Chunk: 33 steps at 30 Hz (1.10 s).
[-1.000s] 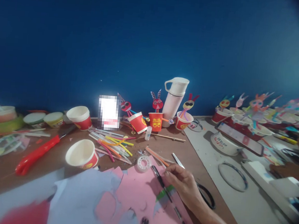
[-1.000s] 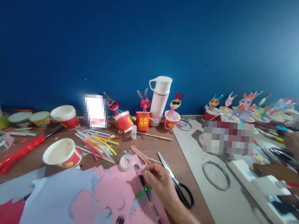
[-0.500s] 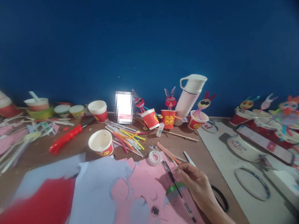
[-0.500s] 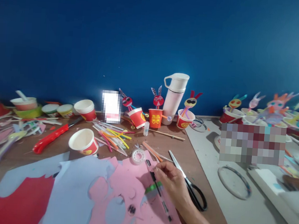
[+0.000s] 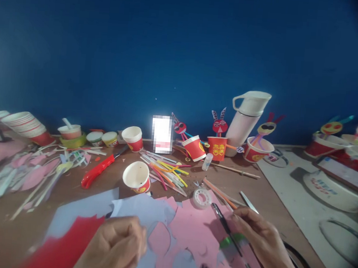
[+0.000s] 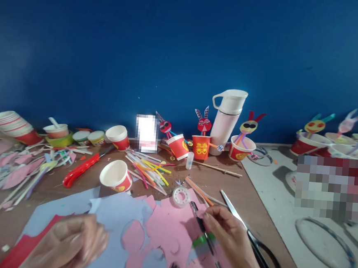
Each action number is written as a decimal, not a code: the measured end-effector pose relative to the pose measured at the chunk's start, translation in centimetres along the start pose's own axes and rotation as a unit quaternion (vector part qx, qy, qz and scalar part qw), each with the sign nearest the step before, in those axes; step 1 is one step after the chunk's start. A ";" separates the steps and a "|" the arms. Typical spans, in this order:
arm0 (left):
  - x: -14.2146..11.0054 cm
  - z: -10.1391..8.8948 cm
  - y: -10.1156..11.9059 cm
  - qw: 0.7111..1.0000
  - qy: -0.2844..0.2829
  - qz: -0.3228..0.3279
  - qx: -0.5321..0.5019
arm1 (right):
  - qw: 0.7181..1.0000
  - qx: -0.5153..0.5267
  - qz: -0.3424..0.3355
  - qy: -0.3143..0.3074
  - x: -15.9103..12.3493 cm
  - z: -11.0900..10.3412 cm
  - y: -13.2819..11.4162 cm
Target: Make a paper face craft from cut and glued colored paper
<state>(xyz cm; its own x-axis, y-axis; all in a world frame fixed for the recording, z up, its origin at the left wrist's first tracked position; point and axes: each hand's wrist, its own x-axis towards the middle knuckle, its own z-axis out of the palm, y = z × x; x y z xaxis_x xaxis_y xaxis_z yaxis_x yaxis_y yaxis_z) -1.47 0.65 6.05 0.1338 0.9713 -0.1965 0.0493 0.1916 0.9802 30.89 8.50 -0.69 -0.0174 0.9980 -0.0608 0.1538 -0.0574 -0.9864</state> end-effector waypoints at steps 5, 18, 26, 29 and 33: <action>2.0 -0.6 0.7 0.992 0.121 0.019 0.013 | 0.999 -0.017 0.011 0.026 -0.2 0.6 -0.2; 3.3 -0.9 0.2 0.937 0.094 0.092 0.324 | 0.997 -0.070 -0.044 0.005 0.1 -0.3 0.3; 5.6 1.5 -0.7 0.908 0.062 0.073 0.408 | 0.995 -0.081 -0.054 0.014 0.0 -0.3 -0.7; 5.7 1.8 -1.0 0.902 0.066 0.082 0.418 | 0.995 -0.083 -0.056 0.016 0.0 -0.2 -0.8; 5.1 1.8 -1.1 0.892 0.066 0.101 0.436 | 0.995 -0.083 -0.058 0.024 -0.1 -0.1 -0.9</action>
<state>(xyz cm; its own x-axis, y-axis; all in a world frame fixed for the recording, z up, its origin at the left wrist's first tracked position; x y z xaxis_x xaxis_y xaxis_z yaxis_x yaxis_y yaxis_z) 0.97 5.18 3.93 0.1130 0.9927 0.0432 0.7959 -0.1164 0.5941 30.85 8.44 0.24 0.0019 0.9979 0.0642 0.3138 0.0604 -0.9476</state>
